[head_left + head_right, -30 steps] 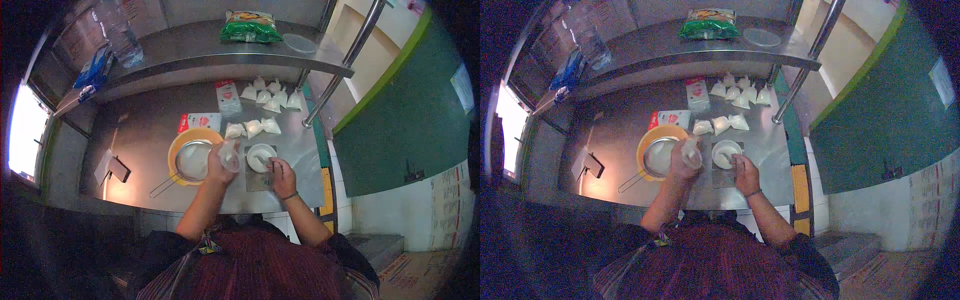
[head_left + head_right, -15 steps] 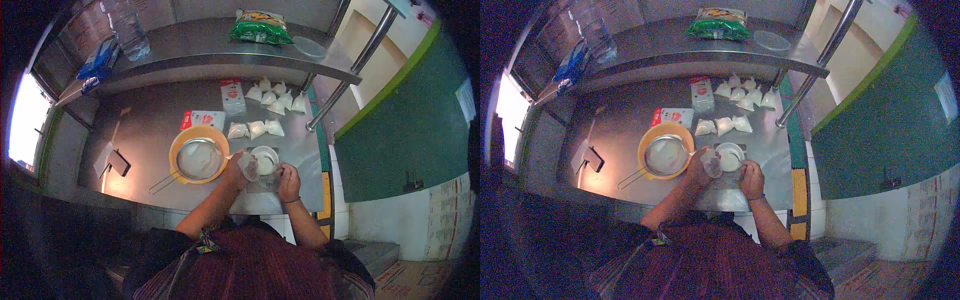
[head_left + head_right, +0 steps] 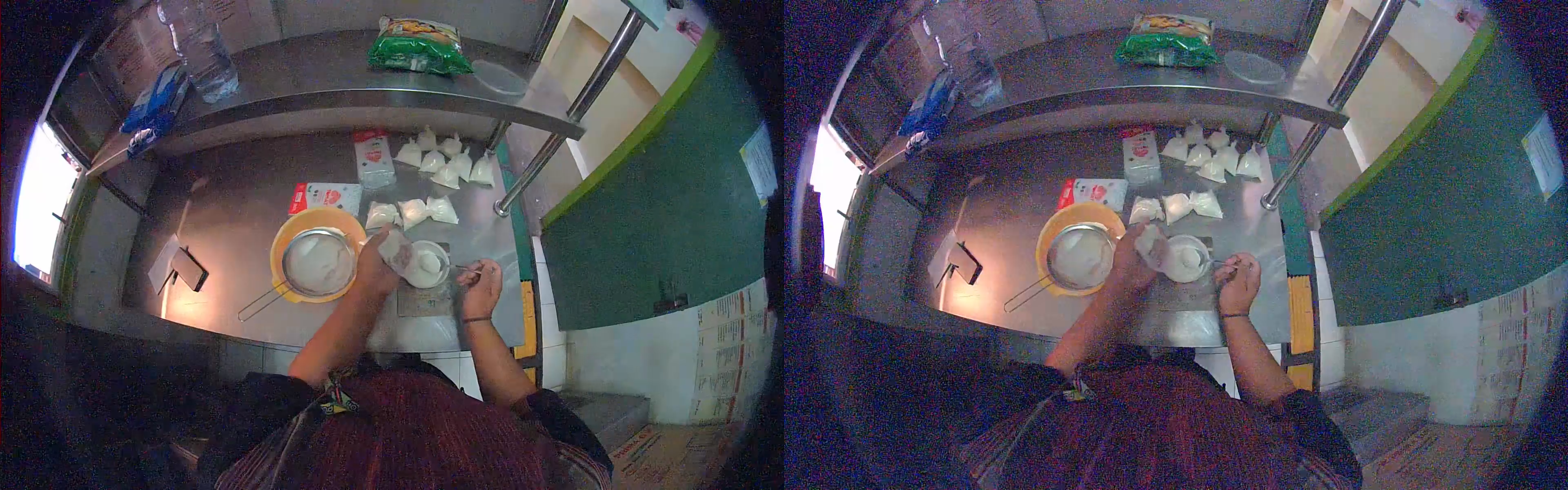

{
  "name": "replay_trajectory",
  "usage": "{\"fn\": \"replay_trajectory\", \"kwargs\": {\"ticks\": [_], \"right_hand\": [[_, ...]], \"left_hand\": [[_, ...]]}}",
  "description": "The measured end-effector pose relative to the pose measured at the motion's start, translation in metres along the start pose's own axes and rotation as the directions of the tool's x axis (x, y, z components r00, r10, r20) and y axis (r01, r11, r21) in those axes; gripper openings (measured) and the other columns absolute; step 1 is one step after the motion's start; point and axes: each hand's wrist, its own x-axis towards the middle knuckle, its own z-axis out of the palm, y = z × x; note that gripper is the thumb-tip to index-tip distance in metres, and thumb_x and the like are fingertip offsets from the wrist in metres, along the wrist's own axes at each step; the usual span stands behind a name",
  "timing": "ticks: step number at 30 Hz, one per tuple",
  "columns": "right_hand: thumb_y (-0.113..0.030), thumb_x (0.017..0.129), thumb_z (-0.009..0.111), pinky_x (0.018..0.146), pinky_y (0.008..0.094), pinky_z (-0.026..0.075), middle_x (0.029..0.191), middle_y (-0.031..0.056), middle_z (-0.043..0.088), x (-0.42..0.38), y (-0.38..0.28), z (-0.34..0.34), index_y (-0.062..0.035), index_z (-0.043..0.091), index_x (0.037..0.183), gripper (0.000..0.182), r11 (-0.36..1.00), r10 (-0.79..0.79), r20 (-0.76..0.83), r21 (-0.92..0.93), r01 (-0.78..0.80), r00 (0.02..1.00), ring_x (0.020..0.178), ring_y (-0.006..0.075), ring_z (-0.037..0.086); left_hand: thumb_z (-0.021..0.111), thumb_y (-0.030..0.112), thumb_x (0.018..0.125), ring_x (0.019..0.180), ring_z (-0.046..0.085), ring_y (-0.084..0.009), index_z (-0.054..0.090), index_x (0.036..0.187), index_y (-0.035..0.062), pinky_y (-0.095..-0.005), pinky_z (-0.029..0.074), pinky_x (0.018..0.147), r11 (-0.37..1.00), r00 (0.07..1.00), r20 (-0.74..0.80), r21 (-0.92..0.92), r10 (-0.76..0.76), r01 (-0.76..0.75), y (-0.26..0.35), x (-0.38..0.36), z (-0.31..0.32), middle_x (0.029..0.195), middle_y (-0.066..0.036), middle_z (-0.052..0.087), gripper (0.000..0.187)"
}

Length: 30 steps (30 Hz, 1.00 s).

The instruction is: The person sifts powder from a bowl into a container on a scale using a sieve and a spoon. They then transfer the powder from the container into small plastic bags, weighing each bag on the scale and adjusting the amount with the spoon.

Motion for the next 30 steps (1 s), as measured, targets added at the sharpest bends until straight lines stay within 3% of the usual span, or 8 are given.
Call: {"fn": "replay_trajectory", "kwargs": {"ticks": [3, 9, 11, 13, 21, 24, 27, 30], "right_hand": [[-0.023, 0.105, 0.042, 0.054, 0.028, 0.047, 0.085, 0.008, 0.057, 0.007, 0.002, -0.002, -0.0053, 0.05, 0.105, 0.02, 0.999, 0.025, -0.057, 0.036, -0.023, 0.998, 0.061, 0.0138, 0.052], [-0.023, 0.105, 0.045, 0.053, 0.0302, 0.048, 0.085, 0.0104, 0.058, 0.005, -0.031, 0.006, -0.0058, 0.052, 0.104, 0.018, 0.994, 0.057, -0.105, 0.097, -0.047, 0.993, 0.058, 0.0165, 0.054], [-0.022, 0.105, 0.044, 0.053, 0.0299, 0.048, 0.085, 0.0109, 0.058, 0.005, -0.038, 0.005, -0.0058, 0.052, 0.104, 0.018, 0.994, -0.101, 0.007, 0.051, 0.101, 0.995, 0.058, 0.0171, 0.055], [-0.022, 0.105, 0.044, 0.053, 0.0296, 0.048, 0.085, 0.0109, 0.058, 0.001, -0.053, 0.013, -0.0059, 0.051, 0.104, 0.018, 0.99, -0.087, -0.009, 0.113, 0.088, 0.996, 0.058, 0.0173, 0.056], [-0.022, 0.105, 0.043, 0.055, 0.03, 0.048, 0.085, 0.0113, 0.058, -0.004, -0.08, 0.045, -0.0063, 0.05, 0.104, 0.017, 0.972, 0.012, -0.009, 0.233, -0.01, 1.0, 0.058, 0.0187, 0.058], [-0.024, 0.106, 0.041, 0.055, 0.0306, 0.049, 0.086, 0.0112, 0.058, -0.006, -0.077, 0.052, -0.0063, 0.049, 0.104, 0.019, 0.987, 0.018, 0.024, 0.16, -0.021, 1.0, 0.06, 0.0191, 0.059], [-0.027, 0.107, 0.04, 0.06, 0.0297, 0.05, 0.087, 0.0107, 0.058, -0.013, -0.074, 0.061, -0.0056, 0.048, 0.104, 0.023, 0.998, -0.045, 0.144, 0.059, 0.037, 0.989, 0.065, 0.0176, 0.06], [-0.029, 0.107, 0.039, 0.066, 0.0292, 0.051, 0.09, 0.0105, 0.059, -0.025, -0.072, 0.066, -0.004, 0.049, 0.105, 0.027, 0.973, -0.156, 0.282, -0.12, 0.196, 0.947, 0.072, 0.0158, 0.06]], "left_hand": [[0.052, 0.021, 0.096, 0.081, 0.062, -0.0241, 0.057, 0.104, 0.0059, -0.0365, 0.055, 0.068, 0.999, 0.996, -0.082, 0.01, -0.033, 0.034, 0.004, 0.016, -0.002, 0.092, -0.011, 0.06, 0.018], [0.051, 0.022, 0.096, 0.078, 0.063, -0.0231, 0.056, 0.104, 0.007, -0.0347, 0.054, 0.064, 0.997, 0.997, -0.066, 0.063, -0.038, 0.042, 0.006, 0.023, 0.003, 0.09, -0.011, 0.061, 0.018], [0.051, 0.023, 0.096, 0.078, 0.063, -0.0238, 0.055, 0.105, 0.007, -0.0351, 0.054, 0.064, 0.997, 0.998, -0.051, 0.064, -0.044, 0.048, 0.007, 0.023, 0.005, 0.09, -0.011, 0.061, 0.018], [0.051, 0.023, 0.096, 0.077, 0.063, -0.0244, 0.055, 0.106, 0.0069, -0.0356, 0.055, 0.064, 0.997, 0.998, -0.039, 0.065, -0.05, 0.052, 0.006, 0.028, -0.002, 0.09, -0.011, 0.061, 0.019], [0.062, 0.02, 0.094, 0.096, 0.06, -0.028, 0.049, 0.121, 0.0062, -0.0405, 0.055, 0.083, 0.999, 0.988, -0.152, -0.037, -0.015, 0.01, -0.005, 0.031, -0.002, 0.111, -0.014, 0.055, 0.033], [0.058, 0.024, 0.096, 0.098, 0.061, -0.0297, 0.049, 0.121, 0.0061, -0.0454, 0.054, 0.088, 0.995, 0.988, -0.137, -0.082, -0.072, 0.061, -0.007, 0.039, -0.013, 0.11, -0.014, 0.057, 0.032], [0.053, 0.027, 0.098, 0.101, 0.062, -0.0296, 0.051, 0.12, 0.0048, -0.0486, 0.053, 0.091, 0.99, 0.987, -0.101, -0.085, -0.123, 0.115, -0.01, 0.004, 0.041, 0.111, -0.015, 0.06, 0.031], [0.048, 0.029, 0.1, 0.101, 0.062, -0.0292, 0.054, 0.118, 0.0031, -0.0495, 0.051, 0.092, 0.999, 0.996, -0.085, 0.019, -0.026, 0.028, -0.015, 0.021, 0.021, 0.113, -0.015, 0.061, 0.032]]}}
